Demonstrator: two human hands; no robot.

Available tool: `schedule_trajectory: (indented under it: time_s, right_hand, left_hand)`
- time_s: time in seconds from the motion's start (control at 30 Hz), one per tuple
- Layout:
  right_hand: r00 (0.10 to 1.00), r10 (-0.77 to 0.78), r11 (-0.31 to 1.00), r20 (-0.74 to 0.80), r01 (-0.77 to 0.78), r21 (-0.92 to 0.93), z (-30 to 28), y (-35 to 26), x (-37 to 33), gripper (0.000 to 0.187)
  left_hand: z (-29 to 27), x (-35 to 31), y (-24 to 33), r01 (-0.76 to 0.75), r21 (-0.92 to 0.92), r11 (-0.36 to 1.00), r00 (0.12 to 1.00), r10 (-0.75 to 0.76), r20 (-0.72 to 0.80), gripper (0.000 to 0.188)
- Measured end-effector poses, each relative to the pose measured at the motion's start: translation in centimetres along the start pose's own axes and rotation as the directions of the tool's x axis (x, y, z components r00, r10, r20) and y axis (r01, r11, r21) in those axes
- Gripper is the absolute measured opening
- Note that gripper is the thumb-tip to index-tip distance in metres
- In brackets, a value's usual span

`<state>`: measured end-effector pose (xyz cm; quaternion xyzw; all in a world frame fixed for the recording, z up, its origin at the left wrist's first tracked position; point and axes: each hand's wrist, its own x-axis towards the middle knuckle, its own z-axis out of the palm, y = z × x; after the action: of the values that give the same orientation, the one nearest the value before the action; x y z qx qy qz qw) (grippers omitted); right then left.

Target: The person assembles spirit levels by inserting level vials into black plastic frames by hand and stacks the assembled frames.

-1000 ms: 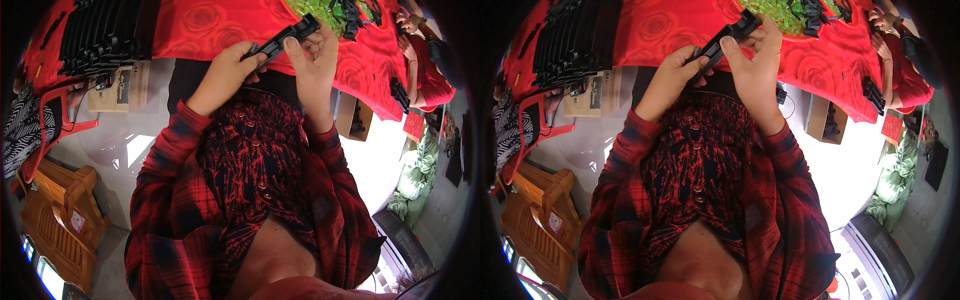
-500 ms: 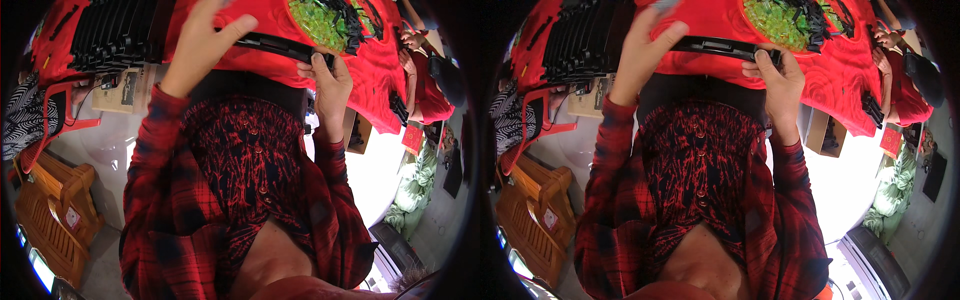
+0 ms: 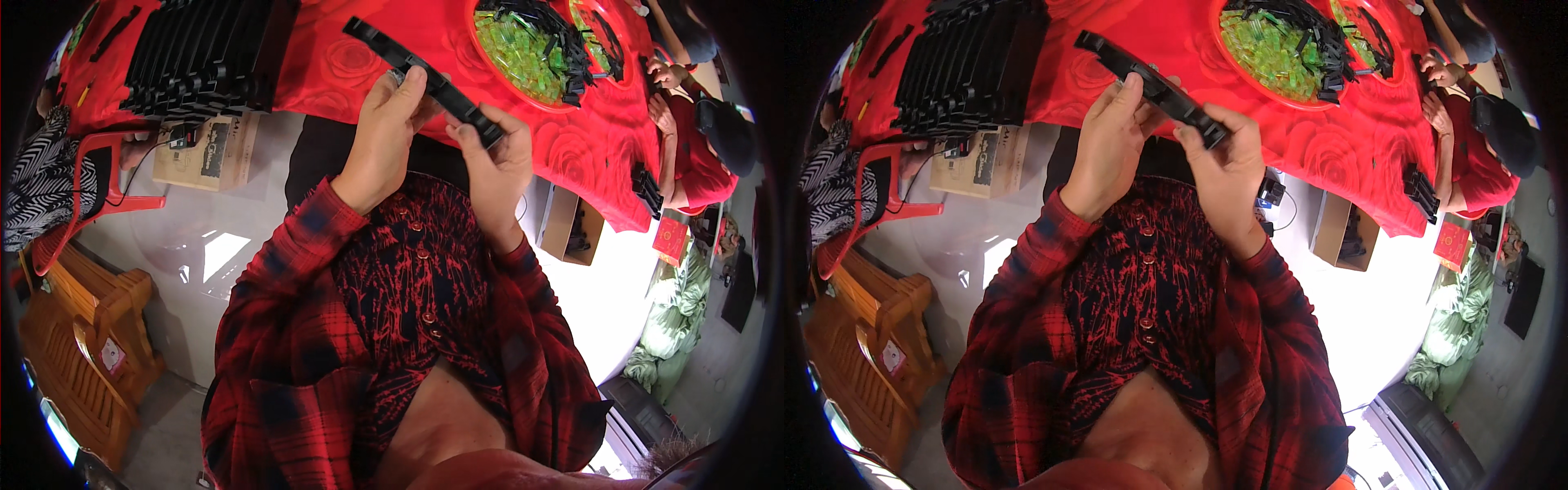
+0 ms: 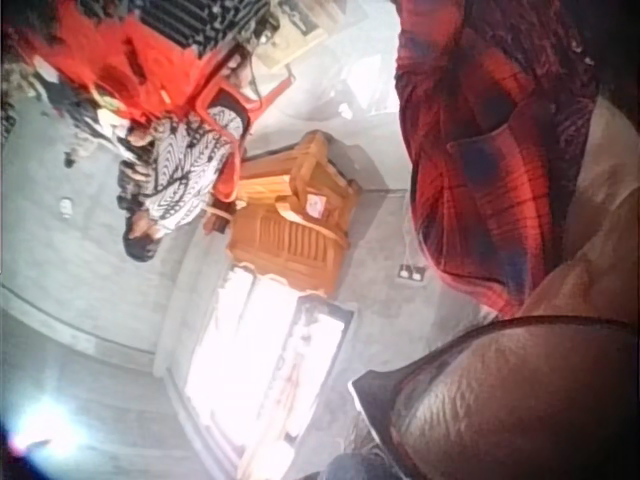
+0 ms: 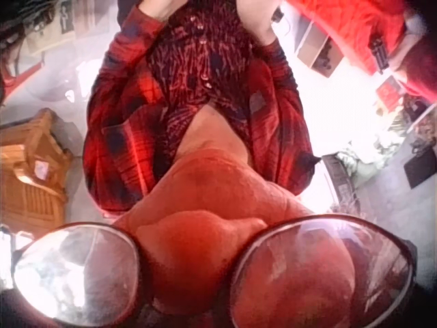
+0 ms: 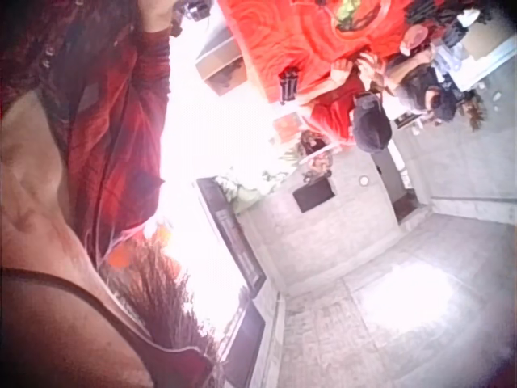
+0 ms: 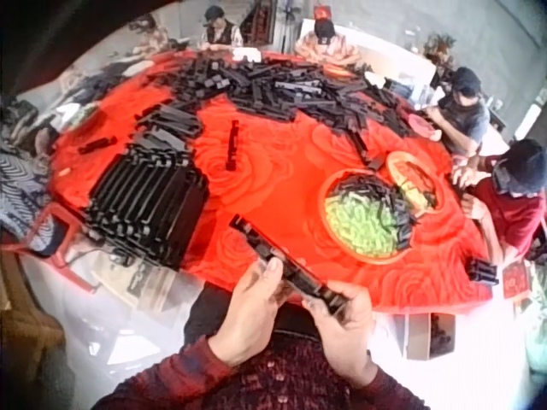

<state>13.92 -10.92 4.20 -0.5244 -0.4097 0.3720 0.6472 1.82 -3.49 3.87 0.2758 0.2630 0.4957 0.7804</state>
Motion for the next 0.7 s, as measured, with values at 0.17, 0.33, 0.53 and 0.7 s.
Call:
schedule_trajectory:
  time_s: [0.17,0.33,0.53,0.7]
  right_hand:
    - [0.973,0.019,0.967,0.228,0.04,-0.252,-0.5,1.8,-1.5,0.047]
    - [0.911,-0.045,0.888,0.41,0.224,-0.401,-1.1,0.8,-0.7,0.038]
    - [0.987,0.013,0.982,0.162,0.018,-0.188,-0.4,-1.6,2.8,0.032]
    - [0.991,-0.127,0.989,-0.045,0.13,0.067,2.8,-3.0,6.8,0.036]
  left_hand:
    - [0.5,0.1,0.8,0.016,0.044,0.999,0.994,-0.011,-0.107,0.026]
    - [-0.4,-0.2,1.2,-0.053,0.306,0.95,0.988,0.095,-0.123,0.021]
    - [-0.4,-0.8,0.8,-0.073,0.55,0.832,0.996,0.093,-0.008,0.018]
    - [-0.8,-1.2,0.3,-0.212,0.811,0.546,0.975,0.173,0.138,0.018]
